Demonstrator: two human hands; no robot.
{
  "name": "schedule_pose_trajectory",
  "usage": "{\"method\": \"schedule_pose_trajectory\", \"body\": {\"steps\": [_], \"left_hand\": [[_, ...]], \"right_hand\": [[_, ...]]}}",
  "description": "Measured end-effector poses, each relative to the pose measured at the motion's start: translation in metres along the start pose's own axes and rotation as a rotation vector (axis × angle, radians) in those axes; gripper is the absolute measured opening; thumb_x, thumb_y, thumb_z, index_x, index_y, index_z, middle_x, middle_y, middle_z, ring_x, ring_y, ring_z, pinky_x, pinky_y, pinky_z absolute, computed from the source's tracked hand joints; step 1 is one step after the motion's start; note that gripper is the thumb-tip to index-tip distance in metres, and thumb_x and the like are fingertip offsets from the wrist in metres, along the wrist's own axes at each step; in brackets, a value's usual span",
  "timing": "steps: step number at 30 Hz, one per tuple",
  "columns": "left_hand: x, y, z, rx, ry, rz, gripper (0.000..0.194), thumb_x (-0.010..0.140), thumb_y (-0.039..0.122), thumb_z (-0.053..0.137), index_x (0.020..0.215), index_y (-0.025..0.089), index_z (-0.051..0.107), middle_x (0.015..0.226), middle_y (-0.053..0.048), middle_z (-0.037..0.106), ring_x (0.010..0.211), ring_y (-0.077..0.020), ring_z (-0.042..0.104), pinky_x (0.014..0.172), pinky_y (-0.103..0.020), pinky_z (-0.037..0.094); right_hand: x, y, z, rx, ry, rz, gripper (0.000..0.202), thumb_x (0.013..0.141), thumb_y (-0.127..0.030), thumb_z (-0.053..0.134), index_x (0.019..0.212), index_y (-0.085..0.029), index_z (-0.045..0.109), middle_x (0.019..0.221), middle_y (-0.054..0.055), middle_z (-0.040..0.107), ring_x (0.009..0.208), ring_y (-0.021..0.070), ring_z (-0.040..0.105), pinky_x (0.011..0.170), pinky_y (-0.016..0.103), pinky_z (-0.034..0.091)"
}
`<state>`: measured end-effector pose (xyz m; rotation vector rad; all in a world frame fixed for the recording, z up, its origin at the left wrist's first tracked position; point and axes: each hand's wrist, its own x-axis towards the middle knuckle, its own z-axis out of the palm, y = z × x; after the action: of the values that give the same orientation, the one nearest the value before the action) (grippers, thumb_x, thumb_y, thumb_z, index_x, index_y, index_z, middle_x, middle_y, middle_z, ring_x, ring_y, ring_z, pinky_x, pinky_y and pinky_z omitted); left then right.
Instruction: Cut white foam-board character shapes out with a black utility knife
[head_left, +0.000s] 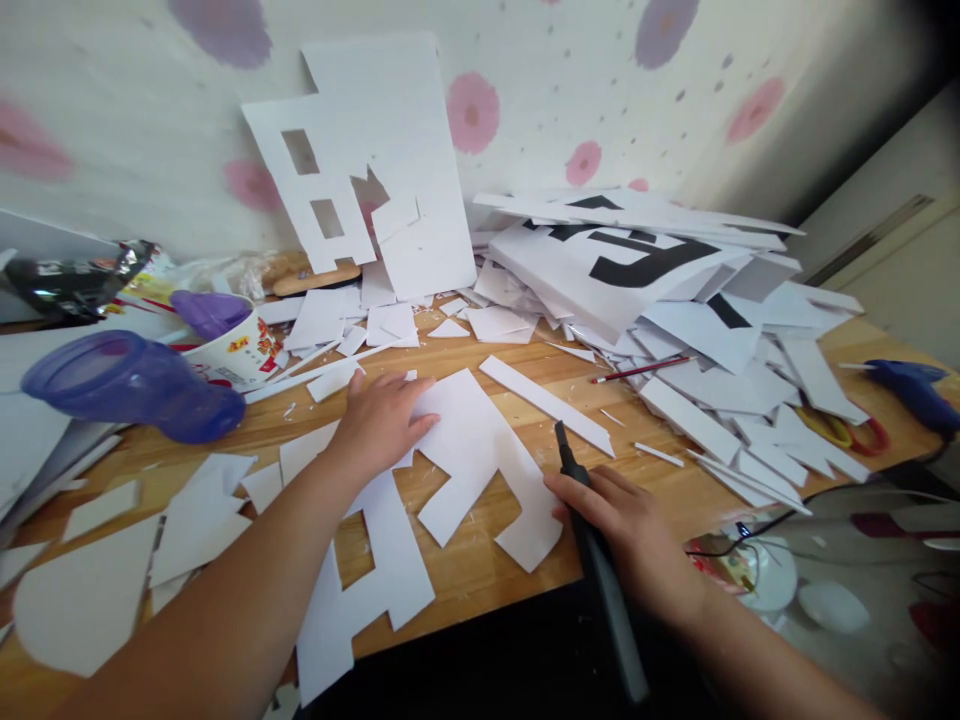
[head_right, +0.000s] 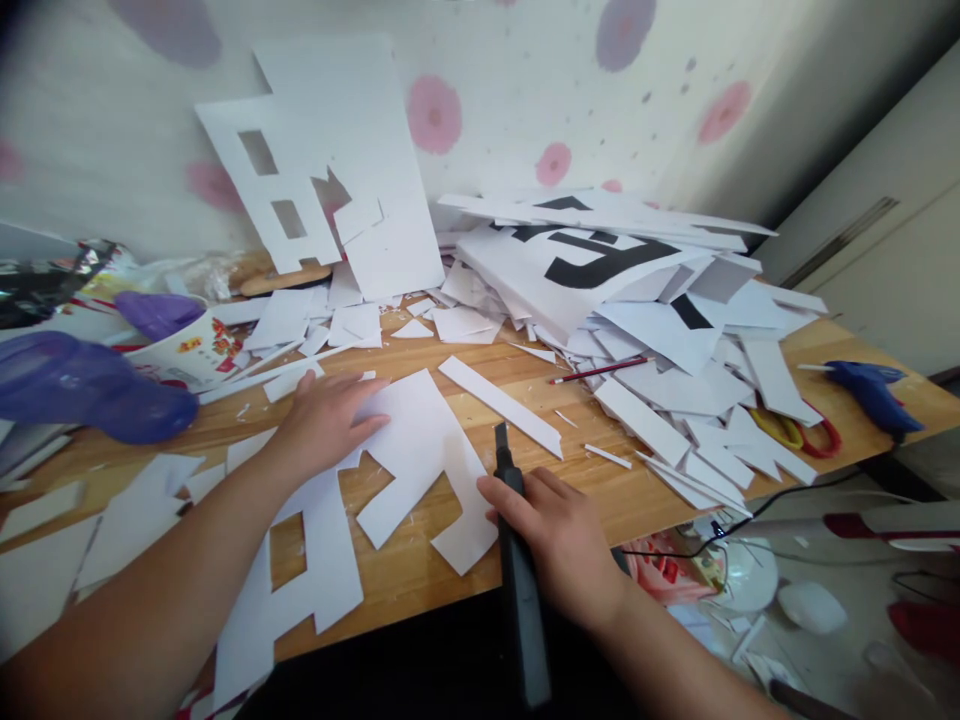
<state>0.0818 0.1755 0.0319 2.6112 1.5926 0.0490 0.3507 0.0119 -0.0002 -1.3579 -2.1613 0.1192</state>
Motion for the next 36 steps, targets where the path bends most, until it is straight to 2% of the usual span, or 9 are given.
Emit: {"method": "schedule_pose_trajectory", "body": {"steps": [8,14,18,22,25,26,30,33,36], "left_hand": [[-0.001,0.002,-0.015,-0.095,0.11,0.003,0.031,0.084,0.026,0.048,0.11,0.023,0.065,0.118,-0.007,0.068,0.119,-0.0286,0.056,0.112,-0.057,0.024],[-0.013,0.003,-0.037,-0.149,0.285,0.2,0.025,0.084,0.027,0.054,0.106,0.02,0.065,0.117,-0.008,0.068,0.119,-0.029,0.055,0.111,-0.058,0.026],[-0.047,0.012,-0.082,-0.183,0.448,0.347,0.034,0.088,0.032,0.055,0.12,0.019,0.059,0.13,-0.011,0.061,0.121,-0.0275,0.055,0.104,-0.047,0.042],[-0.107,0.048,-0.109,-0.317,0.624,0.424,0.011,0.089,0.018,0.053,0.094,0.026,0.059,0.088,-0.001,0.07,0.082,-0.0171,0.065,0.077,-0.032,0.052],[-0.127,0.074,-0.086,-0.434,0.53,0.651,0.008,0.088,0.021,0.054,0.08,0.024,0.055,0.06,0.002,0.058,0.061,-0.0147,0.059,0.062,-0.028,0.052],[-0.126,0.078,-0.074,-0.481,0.641,0.647,0.015,0.088,0.02,0.052,0.073,0.023,0.051,0.053,0.003,0.052,0.051,-0.0134,0.053,0.053,-0.026,0.048],[-0.11,0.072,-0.031,-0.536,0.654,0.328,0.014,0.083,0.018,0.061,0.096,0.023,0.061,0.084,-0.002,0.067,0.076,-0.0159,0.066,0.067,-0.024,0.052],[-0.102,0.062,-0.015,-0.868,0.664,0.061,0.027,0.084,0.026,0.065,0.111,0.028,0.061,0.105,-0.005,0.068,0.095,-0.0201,0.066,0.083,-0.029,0.052],[-0.085,0.059,-0.016,-1.558,0.305,-0.097,0.06,0.08,0.053,0.069,0.131,0.028,0.051,0.119,-0.009,0.064,0.105,-0.0259,0.064,0.087,-0.036,0.052]], "right_hand": [[0.003,-0.012,0.01,0.097,0.041,0.194,0.04,0.089,-0.029,0.062,0.126,-0.023,0.05,0.096,0.01,0.067,0.083,0.0244,0.064,0.072,0.039,0.055],[0.019,-0.015,0.02,0.689,0.202,0.389,0.034,0.087,-0.029,0.061,0.118,-0.03,0.047,0.082,-0.001,0.063,0.065,0.0145,0.062,0.057,0.027,0.051],[0.035,-0.016,0.013,0.872,0.385,0.452,0.037,0.084,-0.029,0.067,0.115,-0.031,0.047,0.082,-0.002,0.062,0.063,0.0126,0.06,0.054,0.024,0.047],[0.059,-0.019,0.007,0.883,0.607,0.417,0.037,0.084,-0.027,0.067,0.115,-0.031,0.047,0.083,-0.001,0.062,0.063,0.0122,0.059,0.053,0.023,0.046],[0.079,-0.025,0.007,0.85,0.733,0.318,0.037,0.085,-0.022,0.065,0.117,-0.031,0.047,0.085,-0.001,0.062,0.065,0.0124,0.059,0.055,0.024,0.047],[0.085,-0.027,0.007,0.834,0.76,0.278,0.037,0.086,-0.021,0.064,0.117,-0.031,0.047,0.085,-0.001,0.062,0.065,0.0125,0.059,0.056,0.025,0.048],[0.106,-0.037,0.003,0.799,0.84,0.129,0.039,0.087,-0.017,0.061,0.119,-0.03,0.045,0.084,-0.001,0.063,0.065,0.0123,0.061,0.058,0.025,0.05],[0.121,-0.044,0.001,0.783,0.909,0.074,0.039,0.087,-0.016,0.061,0.12,-0.029,0.045,0.083,-0.001,0.064,0.065,0.0127,0.063,0.06,0.026,0.051],[0.135,-0.05,0.002,0.797,0.961,0.058,0.039,0.087,-0.017,0.062,0.12,-0.028,0.045,0.084,-0.001,0.065,0.067,0.0137,0.064,0.062,0.028,0.052]]}}
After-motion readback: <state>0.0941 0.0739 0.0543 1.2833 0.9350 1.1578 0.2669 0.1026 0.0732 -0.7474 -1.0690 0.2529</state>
